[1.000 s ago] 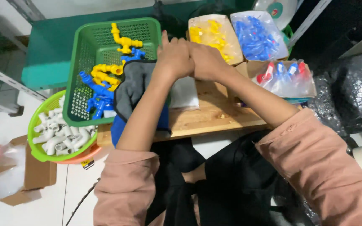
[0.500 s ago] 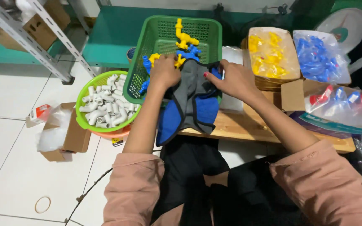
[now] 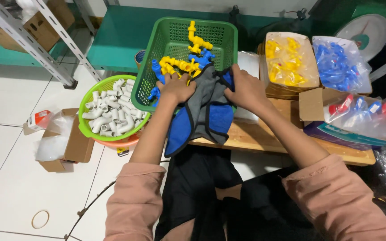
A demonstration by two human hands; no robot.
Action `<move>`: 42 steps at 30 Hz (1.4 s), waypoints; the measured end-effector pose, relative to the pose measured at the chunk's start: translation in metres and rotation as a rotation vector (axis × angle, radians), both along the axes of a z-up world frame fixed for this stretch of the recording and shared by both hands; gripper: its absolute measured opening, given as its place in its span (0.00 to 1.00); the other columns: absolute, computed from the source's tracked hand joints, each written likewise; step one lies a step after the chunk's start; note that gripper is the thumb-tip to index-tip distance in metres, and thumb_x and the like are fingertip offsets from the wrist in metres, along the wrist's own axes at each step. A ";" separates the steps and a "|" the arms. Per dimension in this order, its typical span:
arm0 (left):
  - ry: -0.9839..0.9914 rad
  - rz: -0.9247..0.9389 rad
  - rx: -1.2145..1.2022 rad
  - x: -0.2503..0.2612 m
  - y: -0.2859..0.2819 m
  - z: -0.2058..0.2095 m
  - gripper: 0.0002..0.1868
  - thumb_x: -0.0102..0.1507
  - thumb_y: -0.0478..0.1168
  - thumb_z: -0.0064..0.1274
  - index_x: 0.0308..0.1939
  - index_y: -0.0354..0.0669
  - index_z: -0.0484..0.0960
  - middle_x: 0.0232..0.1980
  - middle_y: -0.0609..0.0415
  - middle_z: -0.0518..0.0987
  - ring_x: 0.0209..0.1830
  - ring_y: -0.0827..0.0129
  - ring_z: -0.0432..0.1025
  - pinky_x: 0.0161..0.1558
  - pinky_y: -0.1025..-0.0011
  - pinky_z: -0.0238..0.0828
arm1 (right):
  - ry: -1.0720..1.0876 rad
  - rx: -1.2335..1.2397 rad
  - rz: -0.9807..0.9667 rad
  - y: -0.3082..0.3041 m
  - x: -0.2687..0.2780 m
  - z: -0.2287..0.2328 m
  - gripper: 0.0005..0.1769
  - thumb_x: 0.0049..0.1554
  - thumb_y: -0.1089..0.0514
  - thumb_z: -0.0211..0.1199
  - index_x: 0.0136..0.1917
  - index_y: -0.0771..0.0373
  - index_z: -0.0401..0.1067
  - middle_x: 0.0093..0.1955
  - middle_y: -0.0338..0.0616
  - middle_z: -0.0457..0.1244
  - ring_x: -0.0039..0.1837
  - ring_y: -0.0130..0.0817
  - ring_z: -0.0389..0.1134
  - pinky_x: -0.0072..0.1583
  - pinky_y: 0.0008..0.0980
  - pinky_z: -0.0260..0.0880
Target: The person places blue and yellow plastic faucets into clear plastic bags by hand and then puts the bagged faucets into a cardboard box.
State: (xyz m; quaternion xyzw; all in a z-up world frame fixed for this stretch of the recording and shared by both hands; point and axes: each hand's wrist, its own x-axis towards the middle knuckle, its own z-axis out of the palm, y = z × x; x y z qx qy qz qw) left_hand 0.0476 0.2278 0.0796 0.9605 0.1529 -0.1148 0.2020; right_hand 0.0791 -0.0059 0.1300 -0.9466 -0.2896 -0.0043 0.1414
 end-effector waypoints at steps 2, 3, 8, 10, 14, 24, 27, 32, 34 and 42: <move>-0.076 0.024 0.001 0.007 -0.002 -0.014 0.33 0.66 0.58 0.27 0.71 0.55 0.66 0.75 0.46 0.58 0.76 0.47 0.44 0.70 0.35 0.37 | -0.001 0.010 -0.008 -0.003 -0.002 -0.002 0.25 0.55 0.51 0.61 0.61 0.61 0.58 0.51 0.61 0.65 0.53 0.72 0.70 0.52 0.65 0.69; -0.151 0.058 0.005 0.010 -0.002 -0.020 0.30 0.66 0.53 0.29 0.68 0.50 0.70 0.71 0.43 0.60 0.73 0.46 0.47 0.69 0.32 0.41 | -0.002 0.023 -0.006 -0.002 -0.003 -0.002 0.25 0.55 0.52 0.60 0.62 0.61 0.58 0.51 0.60 0.66 0.53 0.71 0.71 0.53 0.65 0.70; -0.234 0.037 0.013 0.011 0.007 -0.033 0.23 0.65 0.47 0.40 0.62 0.49 0.78 0.66 0.42 0.63 0.71 0.45 0.50 0.69 0.33 0.42 | -0.021 0.123 0.020 -0.006 -0.016 0.008 0.22 0.56 0.55 0.58 0.62 0.62 0.59 0.49 0.61 0.67 0.52 0.69 0.71 0.50 0.63 0.71; -0.238 0.032 0.024 0.008 0.009 -0.033 0.22 0.65 0.46 0.42 0.61 0.51 0.79 0.64 0.44 0.65 0.71 0.46 0.51 0.69 0.34 0.41 | -0.018 0.169 0.025 -0.009 -0.017 0.003 0.21 0.57 0.57 0.57 0.62 0.63 0.59 0.48 0.61 0.67 0.51 0.69 0.71 0.50 0.63 0.71; -0.490 0.016 -0.201 -0.003 0.010 -0.021 0.18 0.63 0.41 0.46 0.56 0.53 0.81 0.54 0.47 0.69 0.60 0.47 0.67 0.67 0.38 0.46 | 0.066 0.673 0.030 -0.022 -0.001 -0.038 0.25 0.60 0.64 0.55 0.70 0.58 0.56 0.49 0.57 0.67 0.50 0.53 0.69 0.51 0.48 0.71; -1.253 -0.092 -0.539 -0.026 -0.002 0.027 0.24 0.60 0.27 0.51 0.60 0.44 0.76 0.53 0.45 0.70 0.54 0.51 0.70 0.55 0.62 0.74 | 0.724 1.866 -0.127 -0.105 -0.022 -0.045 0.13 0.63 0.58 0.56 0.60 0.59 0.71 0.57 0.47 0.69 0.59 0.42 0.72 0.67 0.46 0.70; -1.321 -0.052 -0.584 -0.029 -0.006 0.031 0.22 0.62 0.27 0.49 0.60 0.42 0.75 0.54 0.44 0.69 0.54 0.53 0.69 0.55 0.60 0.75 | 0.662 1.926 -0.127 -0.152 -0.038 -0.012 0.19 0.61 0.54 0.54 0.64 0.53 0.72 0.65 0.46 0.68 0.66 0.42 0.71 0.71 0.46 0.68; -1.382 0.040 -0.702 -0.048 -0.019 0.044 0.19 0.66 0.27 0.40 0.61 0.43 0.71 0.59 0.50 0.68 0.60 0.64 0.69 0.56 0.73 0.69 | 0.456 2.359 0.117 -0.201 -0.070 0.023 0.25 0.58 0.59 0.56 0.66 0.71 0.70 0.69 0.54 0.65 0.75 0.47 0.64 0.85 0.47 0.55; -1.414 0.042 -0.849 -0.048 -0.024 0.051 0.20 0.68 0.27 0.38 0.63 0.42 0.68 0.60 0.50 0.66 0.66 0.61 0.69 0.64 0.72 0.67 | 0.393 2.381 0.114 -0.230 -0.065 0.015 0.24 0.58 0.59 0.56 0.65 0.70 0.70 0.68 0.53 0.65 0.74 0.46 0.65 0.85 0.46 0.56; -1.208 0.025 -1.528 -0.091 -0.098 0.063 0.24 0.70 0.43 0.50 0.68 0.38 0.69 0.63 0.52 0.73 0.63 0.69 0.69 0.63 0.71 0.69 | 0.052 2.526 -0.050 -0.312 -0.068 -0.029 0.17 0.58 0.61 0.57 0.60 0.69 0.72 0.58 0.48 0.68 0.67 0.36 0.68 0.79 0.34 0.62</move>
